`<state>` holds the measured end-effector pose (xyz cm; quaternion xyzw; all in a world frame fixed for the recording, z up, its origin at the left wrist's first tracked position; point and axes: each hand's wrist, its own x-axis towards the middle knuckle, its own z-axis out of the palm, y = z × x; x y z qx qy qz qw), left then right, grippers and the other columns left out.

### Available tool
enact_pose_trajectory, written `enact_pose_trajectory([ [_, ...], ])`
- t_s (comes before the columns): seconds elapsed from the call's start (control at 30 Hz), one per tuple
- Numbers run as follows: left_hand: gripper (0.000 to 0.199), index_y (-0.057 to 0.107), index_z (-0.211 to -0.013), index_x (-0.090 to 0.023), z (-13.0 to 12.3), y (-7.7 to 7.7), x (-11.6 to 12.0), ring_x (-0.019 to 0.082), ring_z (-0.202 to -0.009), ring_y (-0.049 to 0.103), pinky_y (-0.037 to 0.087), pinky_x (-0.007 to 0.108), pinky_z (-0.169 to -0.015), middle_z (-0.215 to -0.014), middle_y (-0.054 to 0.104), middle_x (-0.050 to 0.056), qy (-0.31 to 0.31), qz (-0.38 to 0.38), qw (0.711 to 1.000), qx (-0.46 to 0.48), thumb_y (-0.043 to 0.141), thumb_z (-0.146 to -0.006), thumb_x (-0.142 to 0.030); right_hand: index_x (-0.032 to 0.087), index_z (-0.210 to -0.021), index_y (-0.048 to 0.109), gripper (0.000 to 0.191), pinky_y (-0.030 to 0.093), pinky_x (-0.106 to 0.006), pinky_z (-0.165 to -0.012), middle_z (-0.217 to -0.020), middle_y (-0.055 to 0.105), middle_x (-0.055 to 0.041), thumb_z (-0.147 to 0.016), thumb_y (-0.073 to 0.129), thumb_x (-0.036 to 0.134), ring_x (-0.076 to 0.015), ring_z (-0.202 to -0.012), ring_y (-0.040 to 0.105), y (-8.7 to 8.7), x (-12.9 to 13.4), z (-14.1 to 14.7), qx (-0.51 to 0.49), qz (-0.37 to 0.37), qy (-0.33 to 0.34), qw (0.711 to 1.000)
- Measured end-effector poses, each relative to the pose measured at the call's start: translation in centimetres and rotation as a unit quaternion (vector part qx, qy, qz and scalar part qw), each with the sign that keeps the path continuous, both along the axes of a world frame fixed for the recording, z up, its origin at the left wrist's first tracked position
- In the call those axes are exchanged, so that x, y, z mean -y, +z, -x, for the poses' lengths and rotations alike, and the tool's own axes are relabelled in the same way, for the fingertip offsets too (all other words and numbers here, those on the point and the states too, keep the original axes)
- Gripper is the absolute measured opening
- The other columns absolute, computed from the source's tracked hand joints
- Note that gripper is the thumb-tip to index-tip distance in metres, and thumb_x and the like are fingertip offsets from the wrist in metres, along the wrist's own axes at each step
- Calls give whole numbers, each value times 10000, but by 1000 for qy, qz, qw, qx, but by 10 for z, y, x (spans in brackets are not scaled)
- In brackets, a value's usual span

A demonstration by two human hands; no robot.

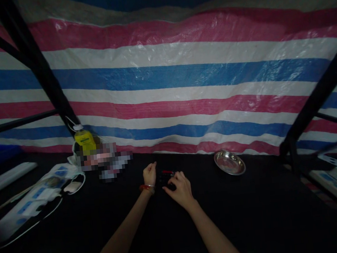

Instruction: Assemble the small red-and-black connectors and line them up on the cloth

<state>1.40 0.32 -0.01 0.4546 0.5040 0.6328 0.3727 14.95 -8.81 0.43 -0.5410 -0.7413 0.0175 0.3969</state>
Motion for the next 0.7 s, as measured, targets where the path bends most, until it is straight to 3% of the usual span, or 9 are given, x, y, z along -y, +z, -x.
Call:
enact_pose_trajectory([
  [0.37,448,317,-487,-192,8,7,22,71,-478,255,222,206,-450,-482,260,-79,-45,32,998,-15,555,-701,-506,221,-833,649,157,442,-321,-725,-883,558,-60,-719,671,327,-208,-839,493,4,13,5,8,16,-5,1000],
  [0.53,468,316,-486,-194,8,10,23,68,-476,251,215,209,-450,-487,259,-80,-50,41,998,-6,566,-661,-549,235,-871,635,176,460,-328,-728,-902,548,-57,-700,671,259,-217,-862,499,2,14,4,-20,35,-43,998],
  [0.7,478,307,-498,-198,9,9,22,69,-478,245,215,212,-456,-494,253,-80,-55,41,998,-2,561,-649,-574,237,-848,647,118,464,-331,-733,-898,550,-63,-731,634,231,-219,-858,507,-1,14,3,-12,47,-32,998],
])
